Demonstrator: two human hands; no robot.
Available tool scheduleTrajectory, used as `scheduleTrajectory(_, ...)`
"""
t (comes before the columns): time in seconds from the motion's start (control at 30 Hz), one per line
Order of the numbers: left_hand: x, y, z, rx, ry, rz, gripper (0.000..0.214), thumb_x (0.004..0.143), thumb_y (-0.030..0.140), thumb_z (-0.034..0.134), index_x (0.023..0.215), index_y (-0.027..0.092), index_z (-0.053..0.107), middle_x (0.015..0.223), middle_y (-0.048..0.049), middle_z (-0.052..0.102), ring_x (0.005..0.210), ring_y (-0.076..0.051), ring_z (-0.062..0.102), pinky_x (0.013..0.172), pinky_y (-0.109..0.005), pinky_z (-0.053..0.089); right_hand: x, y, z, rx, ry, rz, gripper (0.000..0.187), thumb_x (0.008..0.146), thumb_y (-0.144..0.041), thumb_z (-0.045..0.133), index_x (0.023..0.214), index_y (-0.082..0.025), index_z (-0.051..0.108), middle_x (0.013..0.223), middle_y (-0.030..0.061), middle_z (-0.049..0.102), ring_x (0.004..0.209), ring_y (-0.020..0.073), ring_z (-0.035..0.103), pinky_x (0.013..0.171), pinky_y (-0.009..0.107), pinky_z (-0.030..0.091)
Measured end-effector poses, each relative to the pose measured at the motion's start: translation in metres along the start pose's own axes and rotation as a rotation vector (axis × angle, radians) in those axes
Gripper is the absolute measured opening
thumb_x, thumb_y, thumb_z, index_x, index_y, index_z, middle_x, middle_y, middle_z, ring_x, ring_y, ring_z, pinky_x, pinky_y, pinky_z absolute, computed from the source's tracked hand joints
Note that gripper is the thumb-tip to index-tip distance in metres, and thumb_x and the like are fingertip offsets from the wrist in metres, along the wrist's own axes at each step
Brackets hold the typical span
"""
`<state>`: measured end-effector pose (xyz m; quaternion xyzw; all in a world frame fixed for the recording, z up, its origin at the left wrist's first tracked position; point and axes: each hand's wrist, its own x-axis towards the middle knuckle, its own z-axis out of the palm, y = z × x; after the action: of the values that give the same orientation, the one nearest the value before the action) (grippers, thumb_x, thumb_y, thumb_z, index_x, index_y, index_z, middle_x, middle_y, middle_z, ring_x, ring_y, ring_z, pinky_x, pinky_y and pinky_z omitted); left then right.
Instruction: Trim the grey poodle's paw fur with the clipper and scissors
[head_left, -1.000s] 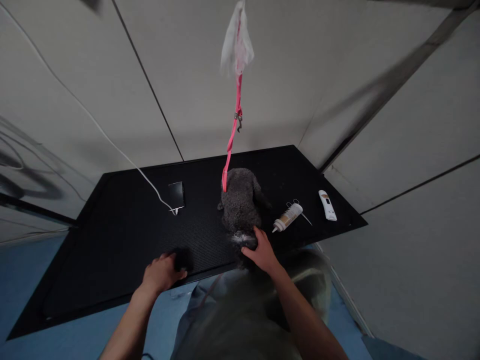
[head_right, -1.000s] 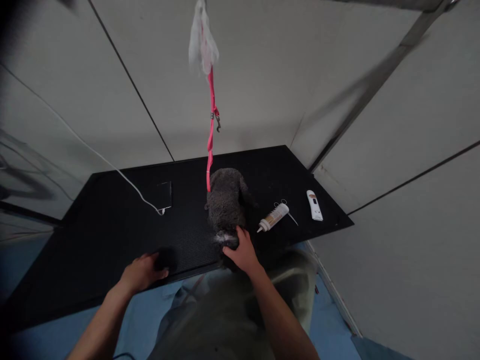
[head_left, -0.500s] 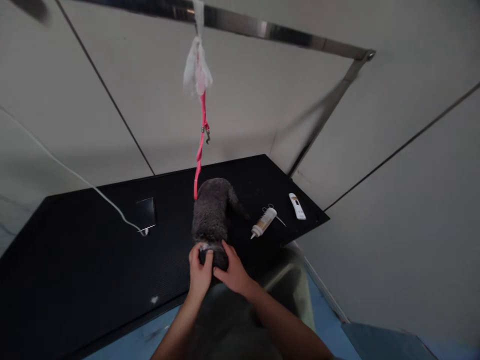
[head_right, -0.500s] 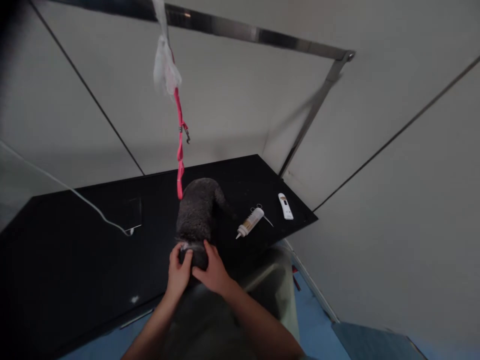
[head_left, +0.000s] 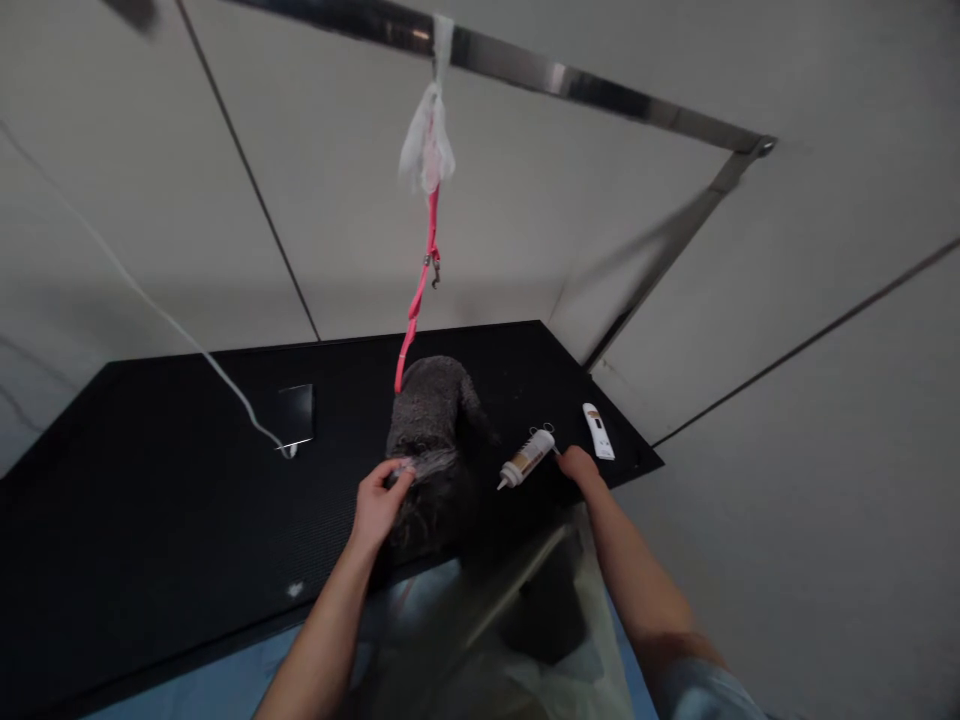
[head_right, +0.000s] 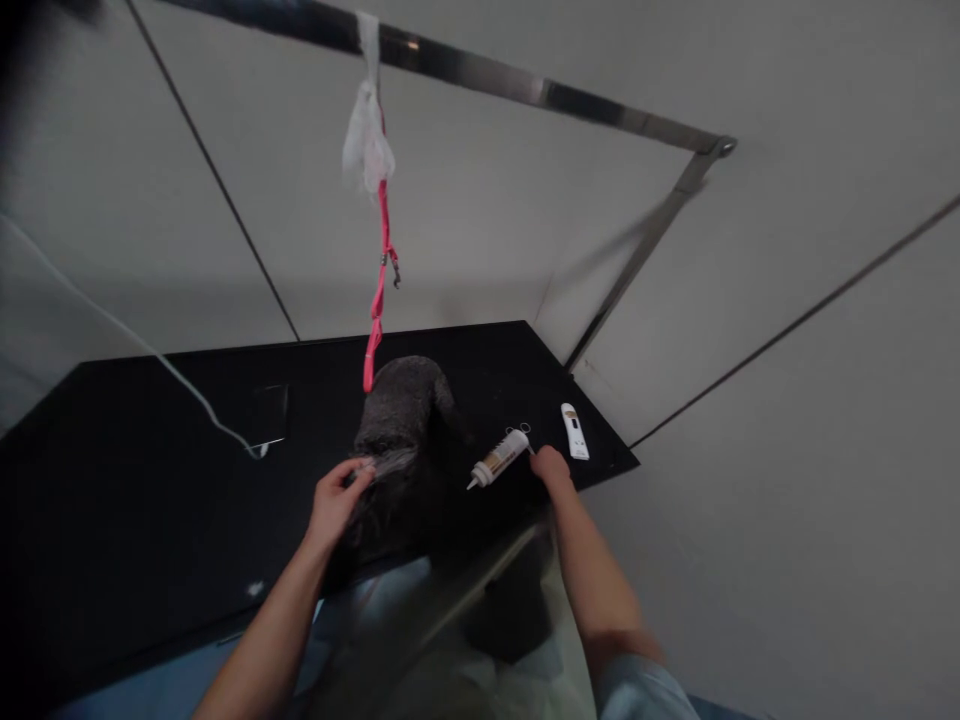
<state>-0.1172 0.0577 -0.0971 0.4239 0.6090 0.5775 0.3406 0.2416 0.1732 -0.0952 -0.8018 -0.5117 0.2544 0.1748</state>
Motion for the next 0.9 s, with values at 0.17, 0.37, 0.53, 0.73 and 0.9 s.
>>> scheduleTrajectory(0.17,-0.003,-0.004,0.005,0.066,-0.067,0.085,0.033,0.069,0.036,0.068,0.096,0.016,0.068,0.095,-0.0079,0.070,0.089,-0.020,0.064,0.087,-0.036,0.048,-0.017,0.009,-0.014,0.149,-0.057,-0.043,0.032,0.089,-0.033,0.052,0.115,-0.014,0.055,0.112,0.0116,0.061,0.097,0.0220,0.062,0.081,0.040,0.052)
scheduleTrajectory(0.37,-0.016,-0.007,0.015,0.156,-0.087,0.223,0.031,0.072,0.031,0.067,0.100,0.018,0.068,0.095,-0.0075,0.068,0.088,-0.019,0.063,0.082,-0.034,0.050,-0.086,0.056,-0.049,0.657,-0.170,-0.218,0.049,0.070,-0.047,0.064,0.111,-0.022,0.058,0.104,0.0126,0.068,0.095,0.0260,0.066,0.074,0.037,0.053)
scheduleTrajectory(0.53,-0.032,-0.011,0.038,0.095,-0.022,0.272,0.020,0.078,0.028,0.060,0.093,0.016,0.069,0.085,-0.0068,0.069,0.081,-0.017,0.063,0.076,-0.032,0.051,-0.162,0.064,-0.002,0.868,-0.184,0.013,0.036,0.058,-0.053,0.075,0.066,-0.020,0.062,0.077,0.0065,0.066,0.066,0.0187,0.062,0.060,0.031,0.050)
scheduleTrajectory(0.73,-0.041,-0.019,0.062,0.051,0.023,0.368,0.020,0.084,0.020,0.050,0.089,0.016,0.069,0.080,-0.0052,0.070,0.075,-0.015,0.064,0.071,-0.028,0.051,-0.265,0.041,0.104,0.813,-0.712,0.142,0.047,0.066,-0.061,0.067,0.072,-0.015,0.065,0.069,0.0053,0.065,0.063,0.0191,0.058,0.063,0.035,0.048)
scheduleTrajectory(0.9,-0.045,-0.024,0.066,0.071,0.031,0.432,0.022,0.082,0.015,0.049,0.094,0.015,0.067,0.081,-0.0052,0.070,0.075,-0.014,0.065,0.070,-0.027,0.052,-0.270,0.037,0.114,0.661,-0.703,-0.106,0.043,0.073,-0.059,0.062,0.075,-0.016,0.064,0.076,0.0040,0.065,0.076,0.0195,0.056,0.076,0.033,0.043)
